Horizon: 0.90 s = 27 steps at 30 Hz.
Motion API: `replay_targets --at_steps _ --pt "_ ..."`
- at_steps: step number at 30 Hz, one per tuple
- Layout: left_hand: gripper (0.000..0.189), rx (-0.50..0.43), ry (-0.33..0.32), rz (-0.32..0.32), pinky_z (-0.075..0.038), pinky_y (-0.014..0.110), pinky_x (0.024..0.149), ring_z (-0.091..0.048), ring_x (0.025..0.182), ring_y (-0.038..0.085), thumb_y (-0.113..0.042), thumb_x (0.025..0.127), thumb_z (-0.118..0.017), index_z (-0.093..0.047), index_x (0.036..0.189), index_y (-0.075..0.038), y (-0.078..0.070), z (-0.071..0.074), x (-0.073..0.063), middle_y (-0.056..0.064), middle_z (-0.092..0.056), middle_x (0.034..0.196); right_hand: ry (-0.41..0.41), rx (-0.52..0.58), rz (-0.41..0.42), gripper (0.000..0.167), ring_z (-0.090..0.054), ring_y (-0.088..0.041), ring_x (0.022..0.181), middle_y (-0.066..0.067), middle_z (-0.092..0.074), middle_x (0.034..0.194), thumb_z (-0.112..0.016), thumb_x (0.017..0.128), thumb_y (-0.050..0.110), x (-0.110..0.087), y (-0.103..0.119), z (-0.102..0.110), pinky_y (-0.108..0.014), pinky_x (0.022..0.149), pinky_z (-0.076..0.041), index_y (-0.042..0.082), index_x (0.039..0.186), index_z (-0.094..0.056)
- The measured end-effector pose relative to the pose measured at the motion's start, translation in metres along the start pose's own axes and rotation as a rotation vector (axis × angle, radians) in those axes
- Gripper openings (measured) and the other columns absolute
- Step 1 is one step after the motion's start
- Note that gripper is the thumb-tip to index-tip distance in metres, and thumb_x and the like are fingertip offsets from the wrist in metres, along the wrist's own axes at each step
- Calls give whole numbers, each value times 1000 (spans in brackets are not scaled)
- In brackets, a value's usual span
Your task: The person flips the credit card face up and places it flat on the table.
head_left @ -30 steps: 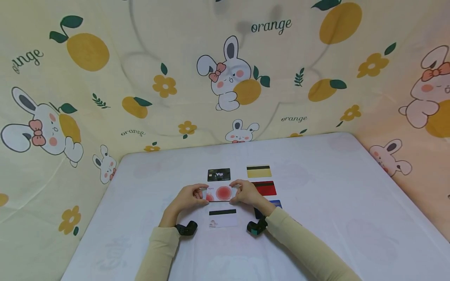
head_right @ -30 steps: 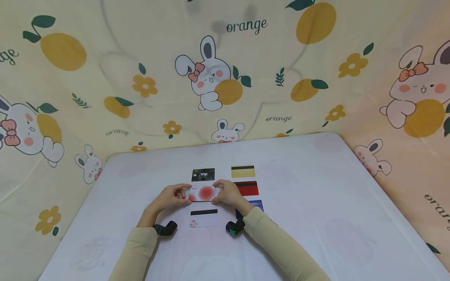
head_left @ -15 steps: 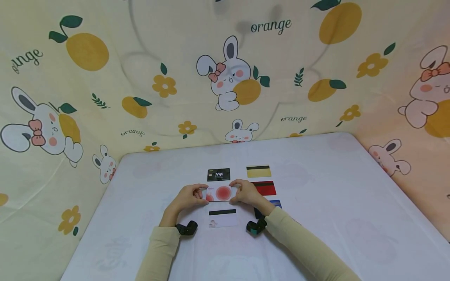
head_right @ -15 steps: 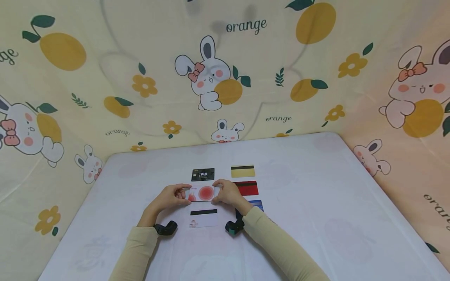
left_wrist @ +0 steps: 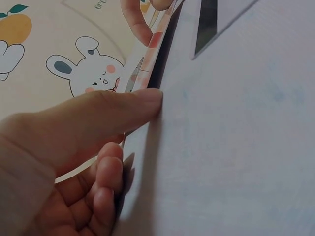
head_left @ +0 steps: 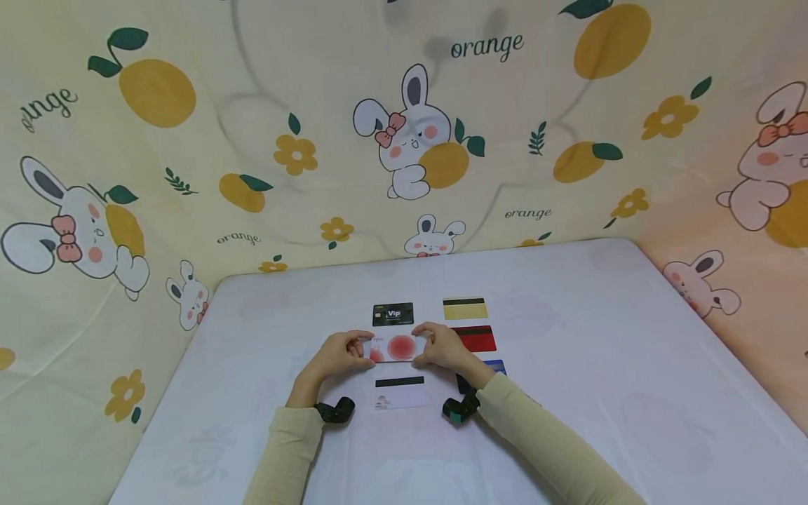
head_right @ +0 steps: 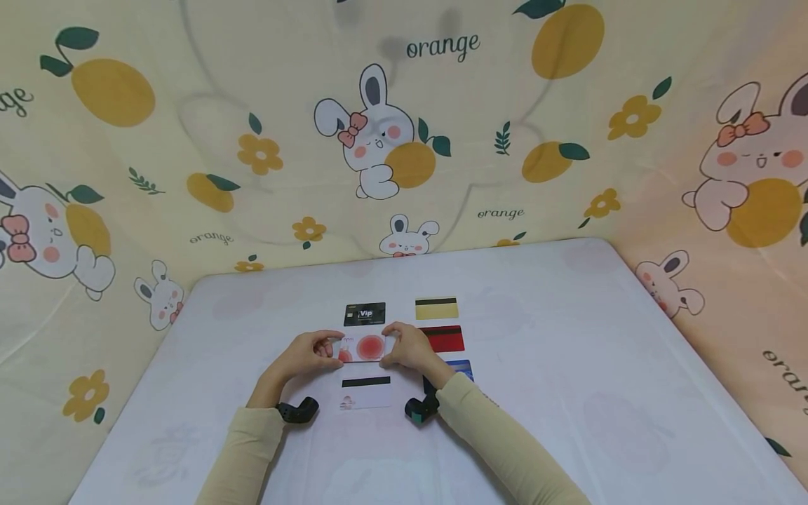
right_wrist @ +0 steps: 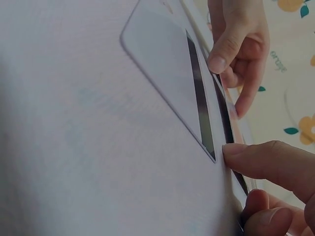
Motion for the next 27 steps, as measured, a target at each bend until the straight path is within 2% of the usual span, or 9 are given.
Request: replay_targets --at_steps 3,10,18,27 --pt "52 -3 -2 -6 -38 20 61 -46 66 11 -10 73 -82 -64 122 -5 0 0 0 -1 -55 73 -1 0 4 53 -43 -12 52 1 -47 58 -84 70 9 0 0 0 -21 52 -32 14 118 -64" --pt "53 -42 -4 23 -39 20 62 -46 66 11 -8 73 -81 -64 122 -7 3 0 0 -2 -53 73 -10 6 26 50 -42 -12 49 1 -47 55 -83 70 8 0 2 1 -21 49 -32 12 116 -65" --pt "56 -19 -17 -25 -39 19 61 -46 66 11 -7 73 -81 -61 125 -3 -2 2 -2 2 -56 75 -10 -4 16 48 -42 -13 50 1 -45 57 -82 72 11 1 1 0 -21 50 -32 13 117 -64" --pt "51 -1 -16 -20 -40 18 65 -47 73 13 -12 78 -78 -62 126 -8 -6 -1 -10 2 -55 79 35 76 70 50 -45 -11 52 1 -52 58 -80 73 7 -1 0 1 -21 52 -35 7 120 -62"
Point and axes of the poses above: each hand's wrist, its own x-axis towards the middle knuckle, its own z-axis out of the back of the hand, y = z × x, the point moved 7 cm from there along x, towards the middle knuckle
